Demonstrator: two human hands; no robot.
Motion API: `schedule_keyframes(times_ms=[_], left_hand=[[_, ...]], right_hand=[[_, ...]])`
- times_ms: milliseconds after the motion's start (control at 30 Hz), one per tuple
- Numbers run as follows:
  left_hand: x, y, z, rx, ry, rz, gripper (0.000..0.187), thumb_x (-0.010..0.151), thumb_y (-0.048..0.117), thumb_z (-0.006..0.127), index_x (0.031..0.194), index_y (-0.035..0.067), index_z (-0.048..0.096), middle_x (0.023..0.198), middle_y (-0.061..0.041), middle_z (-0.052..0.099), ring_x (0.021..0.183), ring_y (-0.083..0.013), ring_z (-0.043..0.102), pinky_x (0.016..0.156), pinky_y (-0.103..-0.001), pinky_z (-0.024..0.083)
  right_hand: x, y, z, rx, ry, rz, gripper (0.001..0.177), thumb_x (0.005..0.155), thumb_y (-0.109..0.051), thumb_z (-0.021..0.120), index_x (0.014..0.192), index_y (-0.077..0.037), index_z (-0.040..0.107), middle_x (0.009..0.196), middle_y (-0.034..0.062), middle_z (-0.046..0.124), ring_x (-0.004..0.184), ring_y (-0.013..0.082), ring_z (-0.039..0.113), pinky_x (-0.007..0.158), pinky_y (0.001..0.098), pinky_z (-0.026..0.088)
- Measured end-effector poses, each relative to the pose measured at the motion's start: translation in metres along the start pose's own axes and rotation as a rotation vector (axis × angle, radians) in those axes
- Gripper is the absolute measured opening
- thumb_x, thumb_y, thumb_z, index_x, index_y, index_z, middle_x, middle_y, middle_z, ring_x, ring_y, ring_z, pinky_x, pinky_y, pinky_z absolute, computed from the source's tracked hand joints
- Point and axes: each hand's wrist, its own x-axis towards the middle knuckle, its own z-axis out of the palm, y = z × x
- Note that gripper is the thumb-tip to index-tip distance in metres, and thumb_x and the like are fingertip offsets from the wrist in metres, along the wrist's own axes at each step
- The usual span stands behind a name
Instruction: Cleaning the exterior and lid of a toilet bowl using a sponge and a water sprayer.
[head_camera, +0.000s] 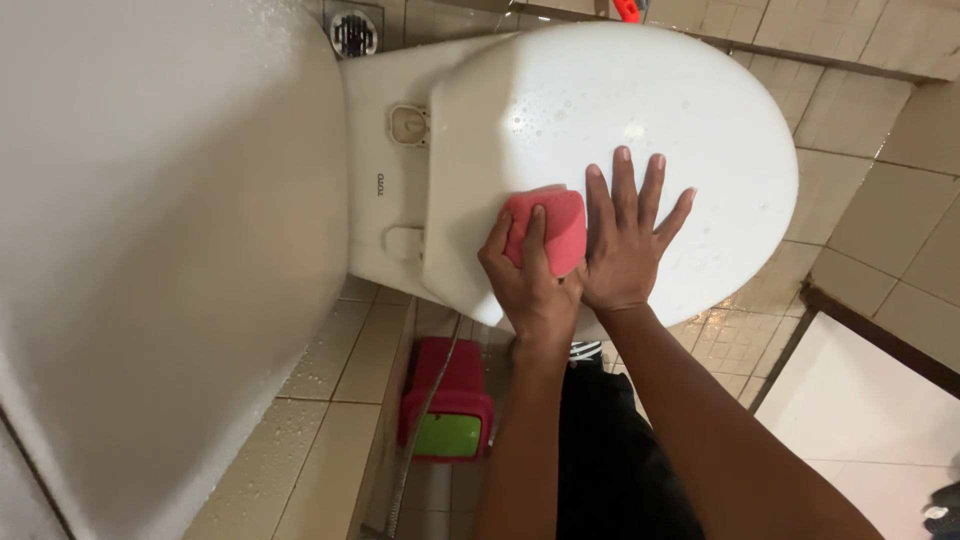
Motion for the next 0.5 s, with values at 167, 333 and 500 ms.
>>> schedule_keyframes(times_ms=[167,333,500], left_hand=[[0.011,0.0,0.006,0.001,-0.032,-0.025,0.081,0.073,0.005,0.09,0.145,0.01,0.052,0.144,-0.028,0.043,0.134,-0.0467,0.05,0.111,-0.048,0.049],[0.022,0.002,0.013,0.009,-0.014,-0.01,0.072,0.082,0.003,0.087,0.145,0.009,0.052,0.145,-0.028,0.043,0.135,-0.0462,0.05,0.113,-0.047,0.049],[0.033,0.005,0.015,-0.02,-0.02,-0.02,0.055,0.097,0.005,0.076,0.147,0.011,0.053,0.149,-0.026,0.043,0.139,-0.0413,0.051,0.116,-0.042,0.05]], right_hand=[[0.0,0.001,0.003,0.012,0.014,-0.014,0.07,0.106,-0.057,0.042,0.161,-0.015,0.043,0.173,0.0107,0.025,0.161,0.0394,0.009,0.121,0.0687,-0.009],[0.0,0.001,0.005,0.025,0.039,-0.01,0.068,0.104,-0.052,0.042,0.161,-0.015,0.044,0.172,0.0103,0.027,0.161,0.0386,0.01,0.122,0.0686,-0.008],[0.0,0.002,0.005,-0.002,0.007,0.016,0.063,0.108,-0.048,0.041,0.161,-0.014,0.045,0.173,0.0097,0.028,0.161,0.0383,0.011,0.123,0.0686,-0.008]])
